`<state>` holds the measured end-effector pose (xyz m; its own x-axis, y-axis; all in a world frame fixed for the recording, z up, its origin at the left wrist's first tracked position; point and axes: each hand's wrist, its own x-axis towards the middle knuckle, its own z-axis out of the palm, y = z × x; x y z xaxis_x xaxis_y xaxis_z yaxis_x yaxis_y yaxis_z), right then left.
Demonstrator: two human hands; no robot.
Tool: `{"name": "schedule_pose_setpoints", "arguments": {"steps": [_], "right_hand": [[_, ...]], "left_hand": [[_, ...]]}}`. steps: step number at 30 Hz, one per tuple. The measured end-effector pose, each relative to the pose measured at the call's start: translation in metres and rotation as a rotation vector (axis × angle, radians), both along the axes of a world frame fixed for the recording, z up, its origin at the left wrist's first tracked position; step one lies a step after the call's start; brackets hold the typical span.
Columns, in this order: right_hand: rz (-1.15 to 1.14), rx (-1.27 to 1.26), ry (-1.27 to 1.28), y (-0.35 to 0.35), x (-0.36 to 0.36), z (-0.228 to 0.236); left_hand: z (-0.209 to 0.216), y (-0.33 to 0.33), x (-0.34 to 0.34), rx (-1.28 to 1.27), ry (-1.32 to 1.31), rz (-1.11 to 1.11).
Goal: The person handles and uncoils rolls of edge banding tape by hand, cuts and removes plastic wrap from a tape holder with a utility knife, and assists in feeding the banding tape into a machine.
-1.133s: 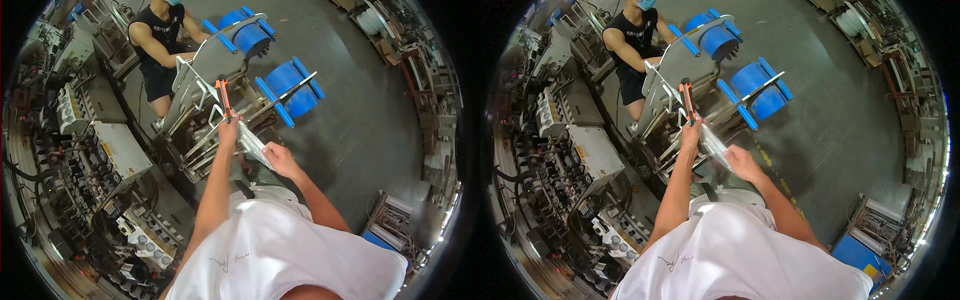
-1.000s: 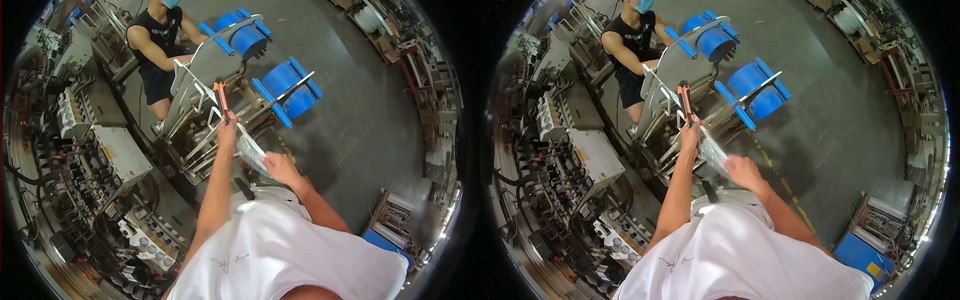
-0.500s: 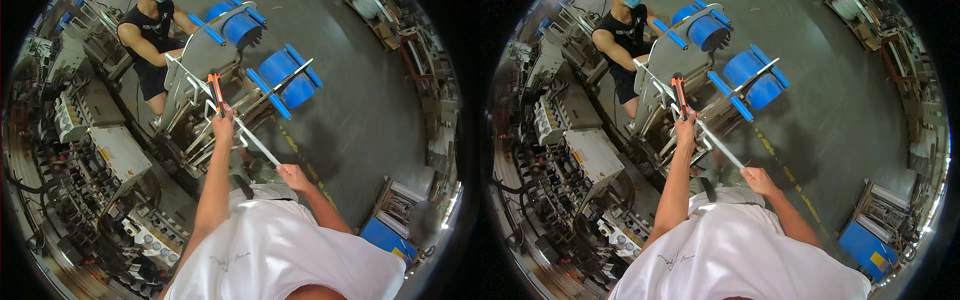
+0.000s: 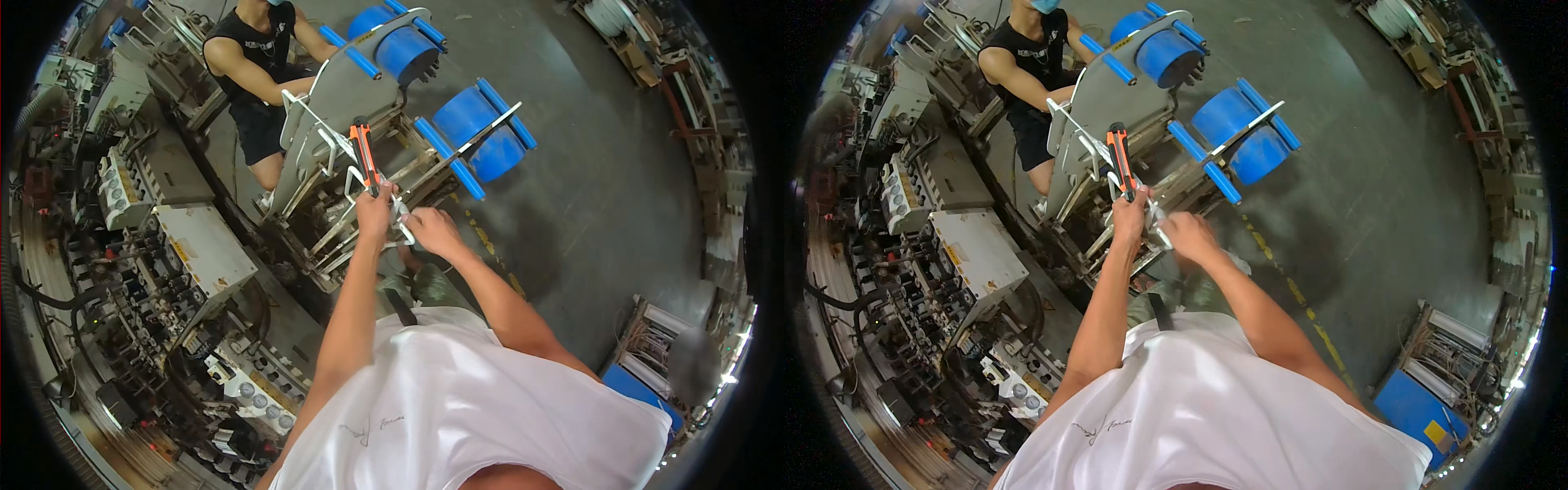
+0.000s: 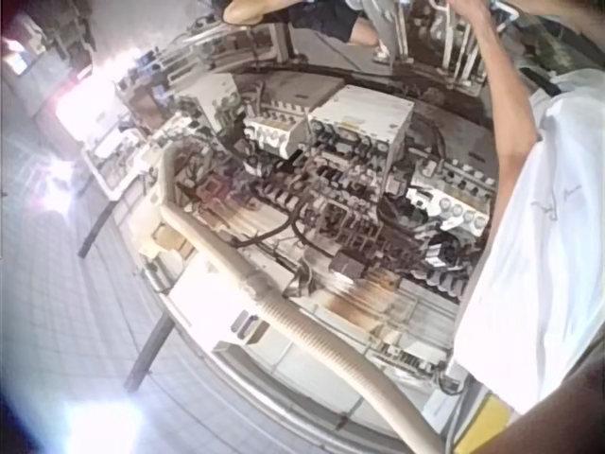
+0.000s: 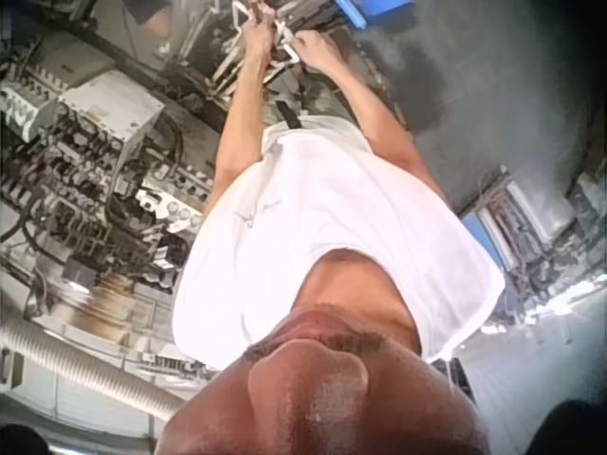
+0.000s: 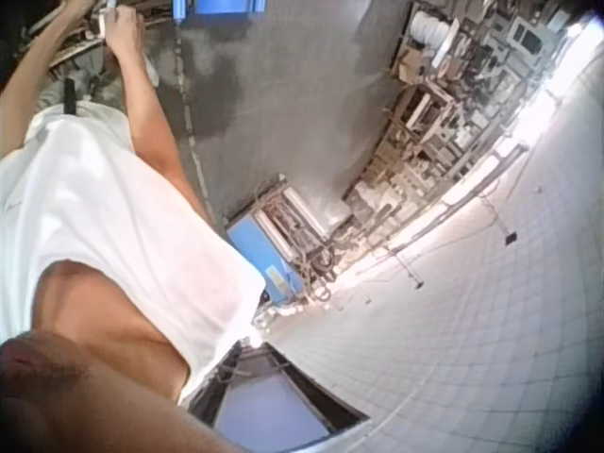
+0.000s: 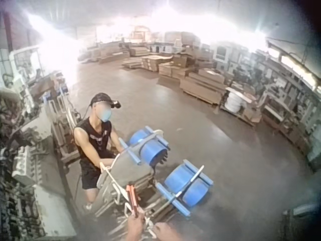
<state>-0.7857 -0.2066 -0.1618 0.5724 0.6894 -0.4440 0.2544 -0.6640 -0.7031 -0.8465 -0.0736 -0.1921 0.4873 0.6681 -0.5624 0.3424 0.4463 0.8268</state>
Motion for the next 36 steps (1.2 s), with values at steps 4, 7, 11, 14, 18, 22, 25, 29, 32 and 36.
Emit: {"name": "schedule_pose_setpoints", "arguments": {"steps": [4, 7, 11, 14, 18, 22, 25, 29, 32, 36], "right_hand": [[0.033, -0.090, -0.221, 0.001, -0.020, 0.002], [0.017, -0.053, -0.277, -0.011, -0.026, 0.004], [0.029, -0.025, -0.270, -0.020, -0.030, 0.003], [0.015, -0.002, -0.269, -0.024, -0.034, 0.001], [0.051, -0.108, -0.254, -0.030, -0.037, 0.002], [0.130, -0.027, -0.467, -0.040, -0.030, 0.010], [-0.017, 0.174, -0.578, -0.045, -0.019, 0.024], [-0.118, 0.165, -0.025, -0.031, -0.001, 0.045], [-0.031, 0.479, 0.328, 0.003, -0.003, 0.051], [-0.121, 0.365, 0.655, 0.034, 0.006, 0.057]], "left_hand": [[0.000, -0.003, 0.004, 0.089, 0.044, 0.049], [-0.001, -0.003, 0.006, 0.105, 0.020, 0.082], [-0.001, -0.003, 0.006, 0.049, 0.089, 0.073], [-0.003, -0.004, 0.006, 0.164, 0.099, 0.102], [-0.010, -0.004, 0.007, 0.151, 0.053, 0.131], [-0.016, 0.009, -0.002, 0.180, 0.040, 0.076], [-0.003, 0.018, -0.028, 0.285, 0.195, -0.223], [0.040, 0.003, -0.060, 0.468, 0.092, -0.114], [0.073, -0.013, -0.067, 0.374, 0.073, -0.309], [0.102, -0.006, -0.065, 0.434, 0.152, -0.600]]}}
